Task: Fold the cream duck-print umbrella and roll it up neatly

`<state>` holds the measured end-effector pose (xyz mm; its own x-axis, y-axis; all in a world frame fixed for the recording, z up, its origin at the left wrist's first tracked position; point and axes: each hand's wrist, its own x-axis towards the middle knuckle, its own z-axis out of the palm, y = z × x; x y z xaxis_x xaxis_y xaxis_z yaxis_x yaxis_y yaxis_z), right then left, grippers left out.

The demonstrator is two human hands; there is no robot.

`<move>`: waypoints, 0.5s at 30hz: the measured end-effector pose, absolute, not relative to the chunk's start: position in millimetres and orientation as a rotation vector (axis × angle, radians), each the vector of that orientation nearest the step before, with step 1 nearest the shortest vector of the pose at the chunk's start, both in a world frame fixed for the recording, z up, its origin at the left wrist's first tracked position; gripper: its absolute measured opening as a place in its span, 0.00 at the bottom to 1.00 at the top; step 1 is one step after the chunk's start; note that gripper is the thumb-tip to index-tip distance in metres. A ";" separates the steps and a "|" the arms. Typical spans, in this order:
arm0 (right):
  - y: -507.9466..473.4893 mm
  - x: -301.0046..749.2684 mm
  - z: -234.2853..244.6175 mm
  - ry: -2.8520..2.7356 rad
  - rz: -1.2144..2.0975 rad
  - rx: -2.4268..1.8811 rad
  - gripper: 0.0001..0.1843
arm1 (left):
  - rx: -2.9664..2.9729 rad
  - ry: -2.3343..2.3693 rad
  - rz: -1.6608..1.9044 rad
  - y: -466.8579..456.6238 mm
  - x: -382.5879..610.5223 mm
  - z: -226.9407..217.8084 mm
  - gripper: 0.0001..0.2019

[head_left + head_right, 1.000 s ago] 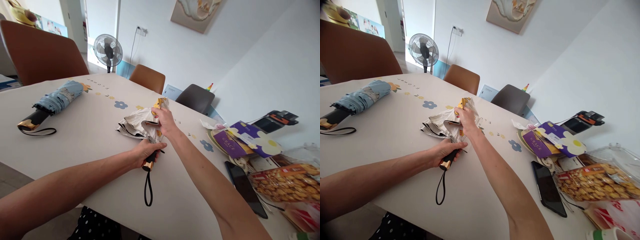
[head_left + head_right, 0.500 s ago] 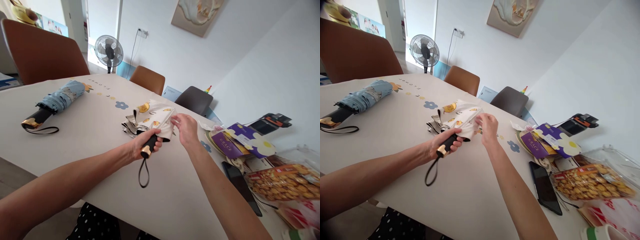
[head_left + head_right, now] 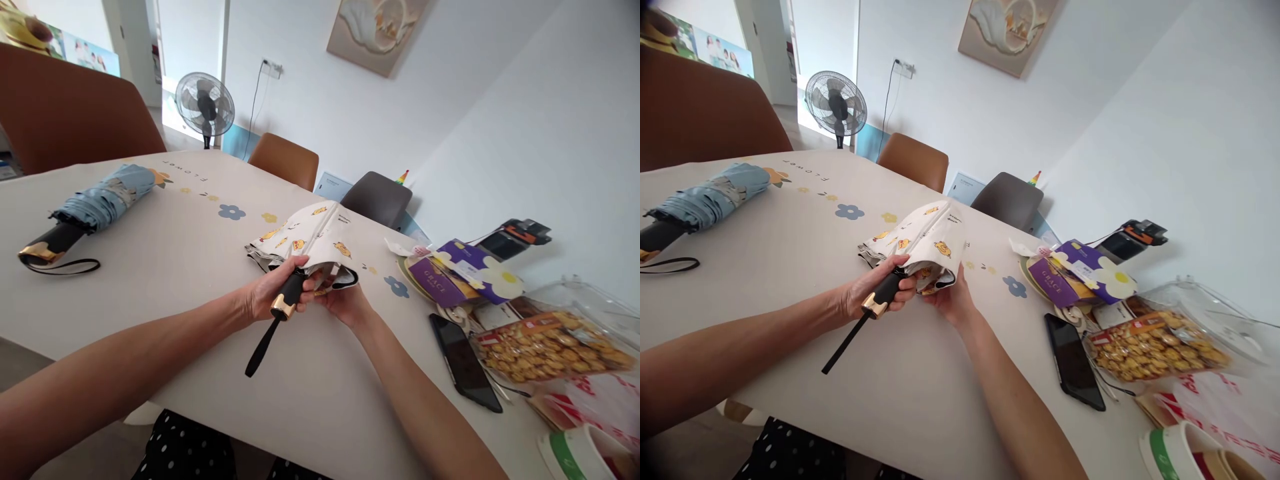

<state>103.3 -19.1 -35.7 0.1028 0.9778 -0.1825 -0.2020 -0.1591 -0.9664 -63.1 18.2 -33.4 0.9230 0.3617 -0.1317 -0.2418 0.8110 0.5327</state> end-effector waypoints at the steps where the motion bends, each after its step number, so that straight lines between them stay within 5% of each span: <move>1: -18.7 109.0 -36.0 -0.839 1.373 -1.269 0.24 | 0.546 0.226 0.344 19.9 -63.7 -33.5 0.16; 5: -17.9 131.2 -17.3 -0.639 1.447 -1.371 0.34 | 0.559 0.229 0.383 21.8 -65.1 -31.2 0.15; 15: -35.1 125.4 74.7 -1.043 0.822 -1.245 0.14 | 0.562 0.289 0.318 21.5 -61.5 -40.4 0.16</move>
<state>125.4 -35.1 74.7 0.3363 0.9262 0.1702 0.0516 0.1623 -0.9854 -61.5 21.5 -40.4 0.9115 0.3701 -0.1796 -0.2145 0.8002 0.5601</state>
